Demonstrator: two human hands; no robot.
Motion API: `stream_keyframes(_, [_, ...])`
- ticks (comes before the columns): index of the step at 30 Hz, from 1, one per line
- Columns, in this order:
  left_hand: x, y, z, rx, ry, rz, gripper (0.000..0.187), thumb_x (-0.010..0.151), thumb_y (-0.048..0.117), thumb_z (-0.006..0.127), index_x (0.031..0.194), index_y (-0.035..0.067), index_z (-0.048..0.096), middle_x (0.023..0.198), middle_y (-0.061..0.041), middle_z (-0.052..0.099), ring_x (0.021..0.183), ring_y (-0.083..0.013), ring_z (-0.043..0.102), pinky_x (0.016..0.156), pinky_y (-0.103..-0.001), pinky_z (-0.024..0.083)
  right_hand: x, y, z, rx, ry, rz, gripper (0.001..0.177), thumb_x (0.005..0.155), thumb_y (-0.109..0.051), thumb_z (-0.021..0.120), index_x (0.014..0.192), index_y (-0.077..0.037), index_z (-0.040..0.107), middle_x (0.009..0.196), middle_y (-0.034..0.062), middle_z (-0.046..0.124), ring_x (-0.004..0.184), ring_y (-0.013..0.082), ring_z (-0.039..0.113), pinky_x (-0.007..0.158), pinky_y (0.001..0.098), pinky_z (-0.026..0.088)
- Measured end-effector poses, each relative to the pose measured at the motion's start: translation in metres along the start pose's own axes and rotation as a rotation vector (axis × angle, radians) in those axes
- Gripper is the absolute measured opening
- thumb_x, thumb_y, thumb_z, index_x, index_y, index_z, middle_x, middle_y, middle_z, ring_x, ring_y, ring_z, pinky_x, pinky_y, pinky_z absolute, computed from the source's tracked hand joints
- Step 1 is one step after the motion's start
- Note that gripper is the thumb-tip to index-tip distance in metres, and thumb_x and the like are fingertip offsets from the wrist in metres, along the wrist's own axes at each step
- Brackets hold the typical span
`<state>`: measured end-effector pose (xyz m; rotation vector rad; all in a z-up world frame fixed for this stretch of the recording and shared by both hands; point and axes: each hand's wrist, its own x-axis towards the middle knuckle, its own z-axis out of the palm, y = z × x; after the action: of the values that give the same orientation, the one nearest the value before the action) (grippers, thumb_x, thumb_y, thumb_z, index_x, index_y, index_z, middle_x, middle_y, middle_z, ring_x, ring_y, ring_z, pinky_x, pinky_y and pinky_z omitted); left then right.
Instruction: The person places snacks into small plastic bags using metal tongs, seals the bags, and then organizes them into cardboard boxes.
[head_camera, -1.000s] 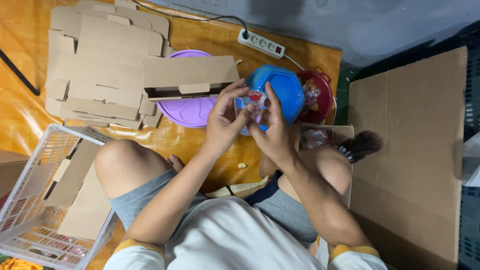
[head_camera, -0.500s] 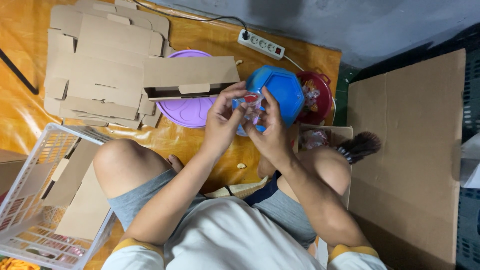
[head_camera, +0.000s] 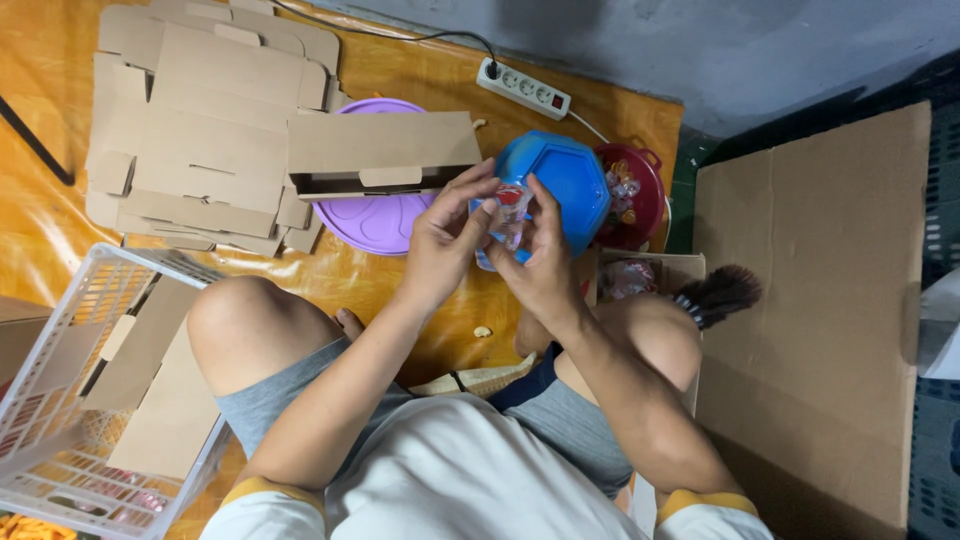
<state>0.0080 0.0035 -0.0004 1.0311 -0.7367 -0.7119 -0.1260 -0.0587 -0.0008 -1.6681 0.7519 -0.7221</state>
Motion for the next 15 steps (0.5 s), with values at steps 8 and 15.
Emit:
stream_keyframes(8, [0.002,0.0,-0.006,0.025,-0.025,0.021,0.023,0.103,0.001,0.064,0.125,0.003,0.072,0.138,-0.022,0.064,0.136,-0.0352,0.057,0.116,-0.049,0.043,0.0,-0.018,0.004,-0.069,0.023,0.058,0.101,0.081,-0.006,0.088,0.159,-0.004,0.024,0.143,0.0304,0.044,0.123,0.0421,0.064,0.096,0.0493,0.061])
stream_keyframes(15, [0.009,0.006,-0.01,0.059,-0.142,-0.03,0.048,0.105,0.011,0.066,0.15,0.002,0.051,0.154,-0.026,0.049,0.143,-0.042,0.046,0.12,-0.056,0.037,0.008,-0.012,0.006,-0.056,0.097,0.121,0.097,0.081,-0.004,0.088,0.159,-0.009,0.031,0.138,0.0259,0.045,0.121,0.0417,0.064,0.097,0.0494,0.06])
